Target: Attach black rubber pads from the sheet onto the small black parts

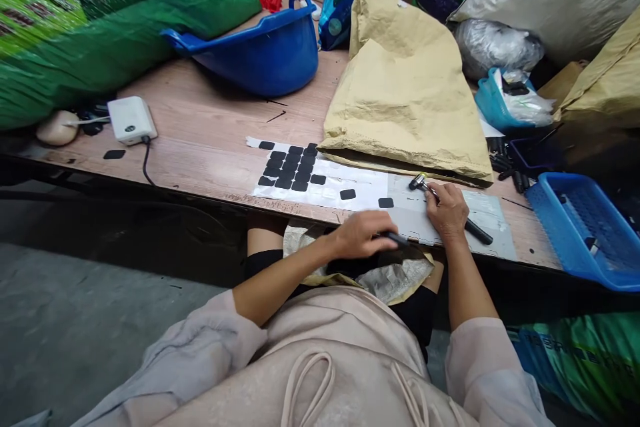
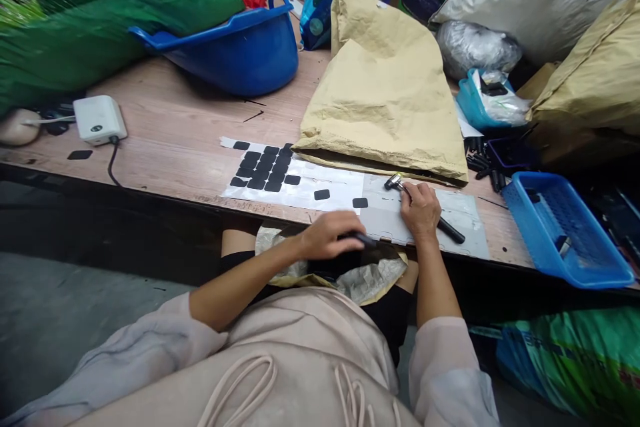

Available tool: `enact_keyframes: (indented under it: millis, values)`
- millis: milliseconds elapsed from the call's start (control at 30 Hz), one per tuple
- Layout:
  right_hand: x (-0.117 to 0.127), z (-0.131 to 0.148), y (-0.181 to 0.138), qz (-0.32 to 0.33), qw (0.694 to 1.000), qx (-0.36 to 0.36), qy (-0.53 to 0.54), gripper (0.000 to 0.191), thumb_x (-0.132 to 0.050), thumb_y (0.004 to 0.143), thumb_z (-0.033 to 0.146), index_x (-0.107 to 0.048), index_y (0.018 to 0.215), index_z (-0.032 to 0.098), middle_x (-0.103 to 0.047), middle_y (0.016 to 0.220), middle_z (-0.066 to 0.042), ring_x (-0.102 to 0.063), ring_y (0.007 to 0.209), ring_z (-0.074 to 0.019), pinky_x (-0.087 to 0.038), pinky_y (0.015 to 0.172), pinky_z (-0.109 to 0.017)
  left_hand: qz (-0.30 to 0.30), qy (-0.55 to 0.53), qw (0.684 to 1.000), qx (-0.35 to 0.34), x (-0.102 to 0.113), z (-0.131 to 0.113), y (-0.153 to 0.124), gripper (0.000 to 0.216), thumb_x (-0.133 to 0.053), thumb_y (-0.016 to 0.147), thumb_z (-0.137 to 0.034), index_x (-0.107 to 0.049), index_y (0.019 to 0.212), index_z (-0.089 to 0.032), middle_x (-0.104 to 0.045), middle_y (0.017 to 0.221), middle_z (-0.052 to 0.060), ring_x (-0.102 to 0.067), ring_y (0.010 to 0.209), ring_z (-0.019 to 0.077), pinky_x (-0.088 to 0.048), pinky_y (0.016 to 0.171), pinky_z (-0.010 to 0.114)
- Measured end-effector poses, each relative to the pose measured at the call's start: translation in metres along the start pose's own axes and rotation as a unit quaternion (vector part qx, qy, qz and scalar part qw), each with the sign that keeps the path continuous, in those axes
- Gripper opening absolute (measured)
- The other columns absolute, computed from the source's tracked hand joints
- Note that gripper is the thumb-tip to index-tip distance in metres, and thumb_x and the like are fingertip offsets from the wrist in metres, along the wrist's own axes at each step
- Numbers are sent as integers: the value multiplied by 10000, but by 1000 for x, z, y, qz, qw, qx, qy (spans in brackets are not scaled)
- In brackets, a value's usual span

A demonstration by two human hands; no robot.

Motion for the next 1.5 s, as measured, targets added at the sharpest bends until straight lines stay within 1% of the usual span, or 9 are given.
enact_keyframes:
  millis: [100,300,400,533,633,733,867,1033,1500]
  values:
    - [-2,-1,0,-2,1000,-3,0,255,-575,947,330,-766,1095,248,-661,933,-76,-540,915,-241,-430,811,-351,105,-8,994,33,-30,-4,-40,283,-622,1009,-450,-737,1129,-221,-758,1055,67,-697,957,198,-502,837,280]
    - [-2,-1,0,-12,1000,1,-6,251,-573,946,327,-765,1087,248,-654,925,-75,-535,906,-239,-424,806,-350,207,132,915,321,-64,51,-72,253,-685,931,-295,-751,1171,-255,-764,1221,76,-719,1125,267,-558,896,317]
    - [-2,-1,0,-8,1000,-2,-10,255,-575,946,327,-766,1096,248,-657,935,-76,-535,907,-240,-424,806,-351,253,179,888,341,-63,53,-72,252,-718,874,-219,-772,1120,-231,-771,1199,110,-723,1116,287,-566,896,337]
    - [-2,0,-1,1,1000,-5,-10,270,-559,957,338,-762,1107,242,-662,950,-83,-536,914,-246,-423,812,-357,338,111,901,248,-36,20,-60,254,-768,855,-280,-785,1100,-217,-795,1117,106,-743,1026,283,-553,828,321]
    - [-2,1,-1,2,1000,-6,-12,267,-552,961,338,-760,1100,243,-661,953,-84,-537,918,-248,-423,819,-359,302,-34,940,158,6,-1,-28,257,-708,928,-376,-785,1115,-217,-808,1012,55,-743,911,214,-530,777,264]
    - [-1,2,-1,-1,1000,-9,-18,253,-568,955,335,-763,1086,241,-666,957,-82,-544,923,-247,-431,815,-355,142,-55,971,186,52,8,21,323,-579,1009,-403,-780,1129,-181,-808,1029,59,-736,910,197,-538,818,268]
    - [1,4,-1,2,1000,-12,-19,250,-584,948,330,-769,1091,242,-668,945,-77,-552,916,-244,-437,799,-347,-5,150,931,332,98,48,81,337,-521,984,-206,-774,1204,-177,-764,1258,113,-704,1132,277,-545,976,376]
    - [1,5,-1,7,1000,-14,-9,254,-574,948,322,-761,1101,243,-655,959,-80,-547,929,-243,-433,801,-345,-89,243,901,349,128,74,120,514,-533,974,-199,-604,1481,-243,-650,1469,102,-598,1338,316,-478,1135,436]
    - [3,7,-3,7,1000,-7,-9,247,-563,947,318,-748,1094,247,-650,953,-76,-550,924,-239,-434,807,-345,-22,277,871,404,142,112,119,419,-648,861,-140,-763,1254,-227,-738,1303,102,-648,1229,293,-540,1022,354]
Point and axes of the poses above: each hand's wrist, its own y-axis towards the middle knuckle, its own x-axis out of the back of the hand, z = x × y, the point moved 2 cm from there along y, towards the middle knuckle
